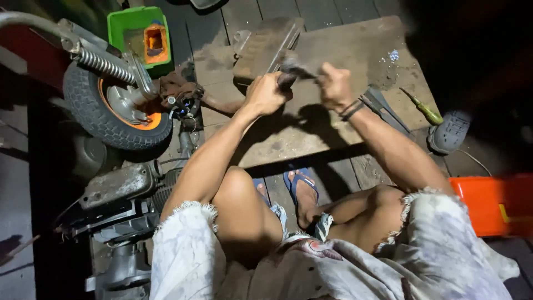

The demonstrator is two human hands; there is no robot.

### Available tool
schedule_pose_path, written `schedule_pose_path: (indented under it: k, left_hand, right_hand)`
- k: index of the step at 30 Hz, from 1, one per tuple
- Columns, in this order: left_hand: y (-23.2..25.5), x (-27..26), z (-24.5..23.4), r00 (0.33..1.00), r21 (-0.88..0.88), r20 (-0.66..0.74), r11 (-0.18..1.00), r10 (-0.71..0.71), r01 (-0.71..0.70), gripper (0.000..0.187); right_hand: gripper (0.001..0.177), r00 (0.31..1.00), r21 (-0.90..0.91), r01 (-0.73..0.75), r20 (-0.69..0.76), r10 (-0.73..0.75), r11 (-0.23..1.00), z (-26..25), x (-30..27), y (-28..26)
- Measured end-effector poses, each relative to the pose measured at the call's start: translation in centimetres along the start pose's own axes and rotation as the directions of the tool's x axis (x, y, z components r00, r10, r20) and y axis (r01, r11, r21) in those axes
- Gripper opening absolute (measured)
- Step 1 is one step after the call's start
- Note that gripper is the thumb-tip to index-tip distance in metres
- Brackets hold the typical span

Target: The person scrubs a metal exhaust pipe and a rectangular metal casing using a wire brush. They hold the parts on a wooden workbench, rotating them to clean different surfaces and edges.

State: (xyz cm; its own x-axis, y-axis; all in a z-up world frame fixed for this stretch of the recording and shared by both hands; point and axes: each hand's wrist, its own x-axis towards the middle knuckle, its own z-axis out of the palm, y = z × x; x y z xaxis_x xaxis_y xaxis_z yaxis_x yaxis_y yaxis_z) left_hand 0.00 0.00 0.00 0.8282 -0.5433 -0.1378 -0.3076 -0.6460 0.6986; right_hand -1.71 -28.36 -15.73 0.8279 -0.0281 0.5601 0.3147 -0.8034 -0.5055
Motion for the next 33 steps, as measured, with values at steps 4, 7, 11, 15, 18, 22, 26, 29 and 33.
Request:
schedule_pose_path:
  k: [4, 7, 11, 15, 18, 22, 26, 29, 33]
  left_hand:
    - [-1.6, 0.0, 0.1, 0.999, -0.006, -0.036, 1.0, -0.008, 0.008, 0.036]
    - [0.0, -0.2, -0.6, 1.0, -0.01, -0.011, 1.0, -0.017, 0.017, 0.043]
    - [1.9, -1.7, -1.0, 0.999, 0.06, 0.044, 0.998, -0.012, 0.009, 0.033]
    - [-0.5, -0.4, 0.2, 1.0, -0.004, 0.001, 1.0, -0.002, 0.002, 0.041]
    - [-0.1, -0.6, 0.4, 1.0, -0.015, 0.001, 1.0, -0.004, 0.004, 0.041]
    - [-0.7, -0.4, 1.1, 0.999, 0.02, 0.033, 0.999, -0.03, 0.03, 0.044]
    - [-0.8, -0.2, 0.4, 0.999, -0.006, 0.006, 0.999, -0.052, 0.052, 0.042]
    - [-0.4, -1.1, -0.5, 0.999, -0.006, 0.01, 0.999, -0.053, 0.053, 0.048]
    - [0.3, -1.3, -0.2, 0.999, 0.004, -0.003, 0.999, -0.04, 0.04, 0.041]
  right_hand:
    - [0.061, 0.996, 0.0, 0.086, 0.002, -0.086, 0.996, -0.7, -0.6, -2.0]
    - [0.039, 0.989, -0.243, -0.03, 0.136, 0.065, 0.969, -5.8, -0.2, -1.3]
    - [0.034, 1.0, 0.051, -0.013, 0.006, 0.013, 0.999, -5.3, 1.4, -5.7]
    - [0.04, 0.993, 0.035, -0.104, 0.057, 0.102, 0.994, 2.4, -2.1, 4.3]
    - [0.045, 0.974, -0.28, -0.112, 0.159, 0.161, 0.953, -6.1, -1.2, 1.6]
    - [0.053, 0.983, 0.125, -0.183, 0.005, 0.184, 0.975, -2.1, 0.4, 1.7]
    - [0.048, 0.975, 0.298, -0.22, 0.075, 0.207, 0.929, 1.5, -1.2, 1.6]
    - [0.051, 0.965, 0.129, -0.242, 0.138, 0.224, 0.962, -4.0, -1.8, -1.5]
    - [0.056, 0.942, 0.09, -0.335, 0.07, 0.329, 0.938, -6.0, -2.1, -0.7]
